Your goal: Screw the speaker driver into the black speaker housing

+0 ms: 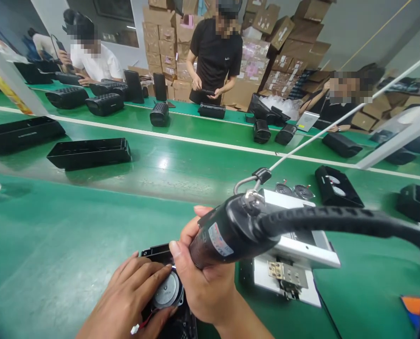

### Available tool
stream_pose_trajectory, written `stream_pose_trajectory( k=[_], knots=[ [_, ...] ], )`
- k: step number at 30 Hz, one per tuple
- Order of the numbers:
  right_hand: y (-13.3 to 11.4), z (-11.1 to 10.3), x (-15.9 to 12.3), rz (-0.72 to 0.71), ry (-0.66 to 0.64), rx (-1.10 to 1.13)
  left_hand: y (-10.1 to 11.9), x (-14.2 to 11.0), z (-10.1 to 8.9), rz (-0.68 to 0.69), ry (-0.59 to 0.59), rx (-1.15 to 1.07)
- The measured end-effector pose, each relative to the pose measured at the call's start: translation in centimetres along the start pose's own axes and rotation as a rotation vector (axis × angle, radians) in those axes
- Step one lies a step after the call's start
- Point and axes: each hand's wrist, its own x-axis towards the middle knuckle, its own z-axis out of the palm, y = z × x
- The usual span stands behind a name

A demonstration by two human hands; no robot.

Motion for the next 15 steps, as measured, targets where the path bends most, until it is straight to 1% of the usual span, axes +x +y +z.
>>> stream_pose_trajectory(
  k=[7,15],
  knots=[
    [0.68,-0.42,-0.33,0.039,-0.009,-0.001,0.19,-0.04,0.06,0.004,-0.021,-0.029],
    [0.8,-0.28,-0.32,0.042,-0.011,-0.011,0.17,-0.17,-0.12,0.005,-0.033,-0.051]
  ],
)
